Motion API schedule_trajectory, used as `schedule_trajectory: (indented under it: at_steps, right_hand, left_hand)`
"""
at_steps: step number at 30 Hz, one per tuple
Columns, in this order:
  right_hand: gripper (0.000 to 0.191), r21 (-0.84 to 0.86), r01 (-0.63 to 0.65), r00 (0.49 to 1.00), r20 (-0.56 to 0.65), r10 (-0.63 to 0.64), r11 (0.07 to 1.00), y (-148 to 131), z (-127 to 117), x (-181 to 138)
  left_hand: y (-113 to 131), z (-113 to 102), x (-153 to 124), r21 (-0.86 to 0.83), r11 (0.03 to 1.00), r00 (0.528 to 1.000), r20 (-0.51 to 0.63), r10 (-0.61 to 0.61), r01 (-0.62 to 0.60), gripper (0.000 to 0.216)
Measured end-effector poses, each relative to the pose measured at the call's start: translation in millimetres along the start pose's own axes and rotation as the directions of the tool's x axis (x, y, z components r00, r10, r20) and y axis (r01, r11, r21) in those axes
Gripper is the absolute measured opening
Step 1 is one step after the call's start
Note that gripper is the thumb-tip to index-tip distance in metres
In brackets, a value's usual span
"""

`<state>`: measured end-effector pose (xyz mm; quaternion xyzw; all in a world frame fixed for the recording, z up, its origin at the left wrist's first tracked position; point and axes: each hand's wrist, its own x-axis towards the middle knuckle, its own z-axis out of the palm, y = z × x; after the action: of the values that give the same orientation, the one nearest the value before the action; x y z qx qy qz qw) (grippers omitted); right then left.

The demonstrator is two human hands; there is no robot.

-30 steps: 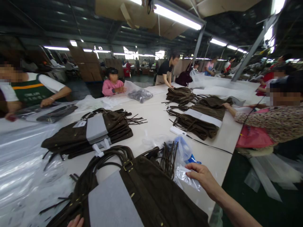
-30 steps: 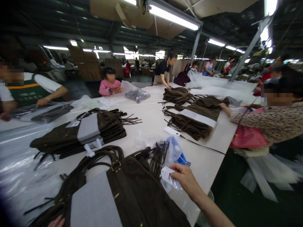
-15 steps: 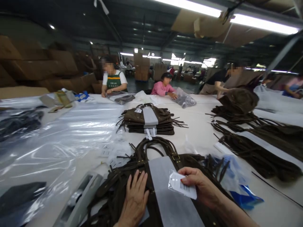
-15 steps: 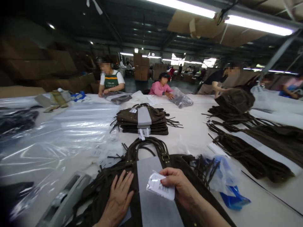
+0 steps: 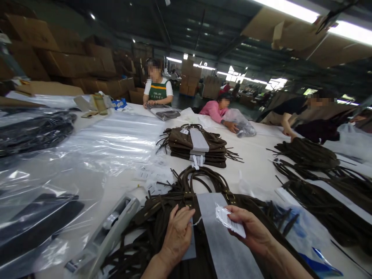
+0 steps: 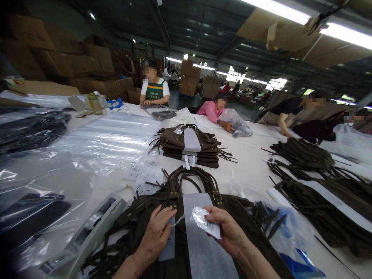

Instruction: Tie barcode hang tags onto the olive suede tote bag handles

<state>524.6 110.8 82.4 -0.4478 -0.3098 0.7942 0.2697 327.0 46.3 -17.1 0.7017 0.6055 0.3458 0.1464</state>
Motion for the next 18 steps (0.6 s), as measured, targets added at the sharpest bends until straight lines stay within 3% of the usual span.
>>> schedule_trajectory:
  at_steps: [4, 9, 18]
  right_hand:
    - [0.015, 0.011, 0.000, 1.000, 0.002, 0.000, 1.000, -1, 1, 0]
    - [0.015, 0.007, 0.003, 1.000, 0.003, -0.003, 1.000, -1, 1, -3]
    - [0.015, 0.000, 0.001, 1.000, 0.014, -0.001, 1.000, 1, -2, -8]
  left_hand:
    - [14, -15, 12, -0.119, 0.991, 0.988, 0.147, -0.049, 0.066, 0.064]
    - [36, -29, 27, -0.355, 0.920, 0.949, 0.310, -0.053, 0.167, 0.069]
    - [59, -27, 44, -0.720, 0.620, 0.948, 0.281, -0.151, 0.313, 0.025]
